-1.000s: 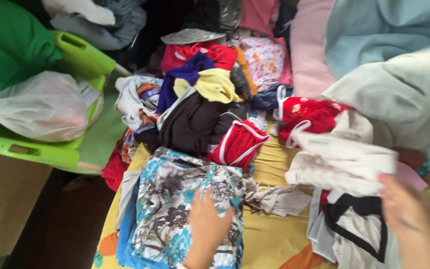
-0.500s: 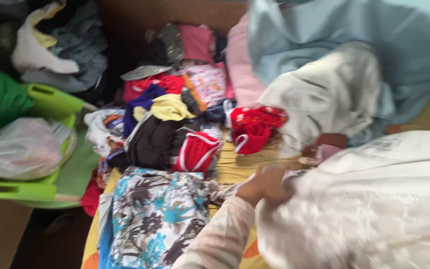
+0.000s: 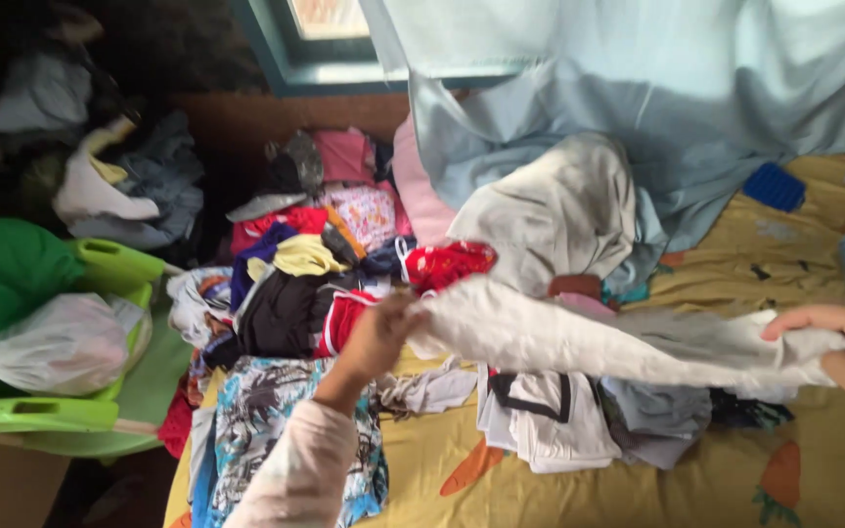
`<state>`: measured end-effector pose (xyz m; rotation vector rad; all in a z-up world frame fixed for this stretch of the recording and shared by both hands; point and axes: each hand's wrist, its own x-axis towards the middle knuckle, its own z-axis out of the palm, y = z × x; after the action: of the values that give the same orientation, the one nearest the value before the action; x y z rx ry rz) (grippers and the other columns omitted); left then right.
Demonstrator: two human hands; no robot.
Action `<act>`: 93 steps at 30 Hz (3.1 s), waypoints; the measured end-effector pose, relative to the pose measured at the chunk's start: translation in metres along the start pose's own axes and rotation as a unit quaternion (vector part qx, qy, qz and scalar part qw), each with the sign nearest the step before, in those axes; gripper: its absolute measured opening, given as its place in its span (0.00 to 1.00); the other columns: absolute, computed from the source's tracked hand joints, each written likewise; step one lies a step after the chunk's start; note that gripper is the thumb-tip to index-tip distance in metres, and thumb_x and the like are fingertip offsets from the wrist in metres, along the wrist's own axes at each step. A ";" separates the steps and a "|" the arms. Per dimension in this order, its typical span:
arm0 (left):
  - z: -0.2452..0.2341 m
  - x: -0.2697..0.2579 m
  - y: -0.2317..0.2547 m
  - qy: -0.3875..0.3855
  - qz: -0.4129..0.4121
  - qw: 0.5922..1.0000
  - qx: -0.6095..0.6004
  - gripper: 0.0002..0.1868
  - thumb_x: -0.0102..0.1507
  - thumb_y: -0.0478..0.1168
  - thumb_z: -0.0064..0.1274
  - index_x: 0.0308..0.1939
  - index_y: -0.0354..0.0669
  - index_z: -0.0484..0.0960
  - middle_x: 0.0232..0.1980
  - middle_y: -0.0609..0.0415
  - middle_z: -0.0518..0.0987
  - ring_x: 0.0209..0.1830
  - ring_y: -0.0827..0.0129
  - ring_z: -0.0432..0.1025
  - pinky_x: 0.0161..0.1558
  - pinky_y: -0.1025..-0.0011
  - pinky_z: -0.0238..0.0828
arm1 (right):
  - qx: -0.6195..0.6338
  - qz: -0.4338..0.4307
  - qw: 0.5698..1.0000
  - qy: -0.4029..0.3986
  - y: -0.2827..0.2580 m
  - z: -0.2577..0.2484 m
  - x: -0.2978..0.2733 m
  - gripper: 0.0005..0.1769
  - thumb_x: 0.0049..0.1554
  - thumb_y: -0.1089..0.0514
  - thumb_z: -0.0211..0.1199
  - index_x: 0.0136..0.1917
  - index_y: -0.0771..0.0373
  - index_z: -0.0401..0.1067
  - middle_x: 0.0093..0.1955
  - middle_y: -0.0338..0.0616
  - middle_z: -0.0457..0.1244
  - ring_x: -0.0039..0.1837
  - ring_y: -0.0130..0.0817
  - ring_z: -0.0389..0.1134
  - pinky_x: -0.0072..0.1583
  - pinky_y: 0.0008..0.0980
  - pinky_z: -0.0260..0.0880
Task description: The recorder sorts and folds various pieces of laundry on a bed.
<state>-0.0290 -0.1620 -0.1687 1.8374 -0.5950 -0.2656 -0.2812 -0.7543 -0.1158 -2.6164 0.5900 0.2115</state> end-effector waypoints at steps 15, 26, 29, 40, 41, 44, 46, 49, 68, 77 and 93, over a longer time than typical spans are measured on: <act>0.074 0.043 0.113 -0.392 0.045 0.916 0.068 0.30 0.62 0.51 0.58 0.61 0.31 0.81 0.46 0.45 0.84 0.45 0.55 0.79 0.47 0.63 0.75 | 0.353 -0.206 0.908 -0.097 -0.209 -0.113 0.033 0.10 0.58 0.62 0.67 0.50 0.72 0.75 0.41 0.47 0.69 0.41 0.30 0.67 0.43 0.32 0.68; 0.144 0.047 0.206 -0.229 0.116 0.926 -0.278 0.32 0.64 0.38 0.55 0.72 0.43 0.64 0.63 0.49 0.75 0.63 0.67 0.72 0.64 0.67 0.71 | 0.387 -0.198 0.900 -0.006 -0.318 -0.072 -0.012 0.12 0.58 0.57 0.68 0.50 0.68 0.76 0.41 0.41 0.67 0.43 0.28 0.66 0.45 0.30 0.66; 0.119 0.072 0.213 -0.117 0.242 0.945 -0.188 0.29 0.62 0.31 0.54 0.68 0.31 0.72 0.60 0.47 0.77 0.62 0.65 0.71 0.65 0.68 0.70 | 0.490 -0.311 0.813 -0.031 -0.333 -0.101 -0.035 0.19 0.58 0.57 0.66 0.60 0.66 0.71 0.51 0.41 0.69 0.52 0.29 0.70 0.55 0.31 0.70; -0.037 0.076 0.311 -0.273 0.199 0.925 -0.176 0.32 0.64 0.37 0.57 0.72 0.43 0.66 0.58 0.49 0.79 0.62 0.67 0.75 0.65 0.70 0.72 | 0.432 -0.322 0.841 -0.058 -0.339 -0.010 -0.011 0.32 0.52 0.61 0.70 0.69 0.67 0.68 0.62 0.44 0.65 0.61 0.30 0.66 0.61 0.32 0.69; -0.036 0.072 0.314 -0.270 0.197 0.926 -0.176 0.32 0.64 0.37 0.57 0.72 0.43 0.66 0.58 0.49 0.79 0.62 0.67 0.75 0.65 0.70 0.72 | 0.432 -0.322 0.840 -0.062 -0.341 -0.007 -0.004 0.32 0.52 0.61 0.70 0.69 0.67 0.68 0.62 0.44 0.65 0.61 0.30 0.66 0.61 0.32 0.69; -0.034 0.065 0.311 -0.233 0.230 0.945 -0.012 0.48 0.52 0.40 0.68 0.72 0.48 0.57 0.61 0.64 0.67 0.58 0.72 0.69 0.57 0.71 0.74 | 0.458 -0.258 0.850 -0.043 -0.345 0.000 0.014 0.23 0.53 0.59 0.69 0.61 0.69 0.76 0.55 0.40 0.71 0.55 0.30 0.70 0.58 0.31 0.69; -0.031 0.066 0.294 -0.218 0.321 0.914 0.123 0.25 0.63 0.36 0.59 0.64 0.41 0.75 0.52 0.52 0.83 0.51 0.65 0.79 0.56 0.68 0.75 | 0.424 -0.298 0.855 -0.024 -0.345 0.003 0.026 0.18 0.55 0.57 0.68 0.56 0.69 0.79 0.51 0.39 0.70 0.53 0.27 0.68 0.56 0.29 0.67; -0.054 0.081 0.266 -0.184 0.380 0.904 0.074 0.21 0.59 0.27 0.46 0.55 0.40 0.81 0.49 0.52 0.84 0.50 0.66 0.79 0.59 0.68 0.77 | 0.457 -0.275 0.838 -0.118 -0.336 0.002 0.025 0.21 0.58 0.51 0.70 0.53 0.73 0.76 0.47 0.41 0.68 0.47 0.28 0.67 0.50 0.32 0.69; -0.158 0.077 0.224 -0.019 0.222 0.963 0.149 0.13 0.56 0.21 0.48 0.41 0.36 0.80 0.40 0.54 0.80 0.43 0.71 0.75 0.47 0.72 0.74 | 0.349 -0.121 0.926 0.079 -0.160 0.001 0.116 0.22 0.50 0.60 0.64 0.57 0.72 0.74 0.43 0.54 0.69 0.38 0.40 0.69 0.38 0.37 0.67; -0.054 0.052 0.310 -0.257 0.315 0.905 -0.125 0.23 0.55 0.22 0.42 0.53 0.38 0.77 0.55 0.57 0.75 0.41 0.76 0.69 0.44 0.75 0.69 | 0.217 -0.276 0.917 0.187 -0.320 0.099 0.052 0.34 0.43 0.53 0.73 0.62 0.62 0.70 0.52 0.55 0.68 0.55 0.47 0.73 0.56 0.42 0.71; -0.167 0.035 0.186 0.079 0.161 0.810 0.558 0.10 0.60 0.42 0.54 0.43 0.49 0.86 0.46 0.54 0.81 0.41 0.53 0.78 0.41 0.56 0.74 | 0.458 -0.221 0.859 0.059 -0.186 0.021 0.120 0.16 0.51 0.69 0.57 0.53 0.63 0.73 0.50 0.44 0.67 0.50 0.32 0.67 0.51 0.32 0.68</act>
<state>0.0276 -0.0884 0.0664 2.7684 -1.0569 0.6099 -0.0928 -0.6388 -0.0907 -1.7487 0.0524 -0.3135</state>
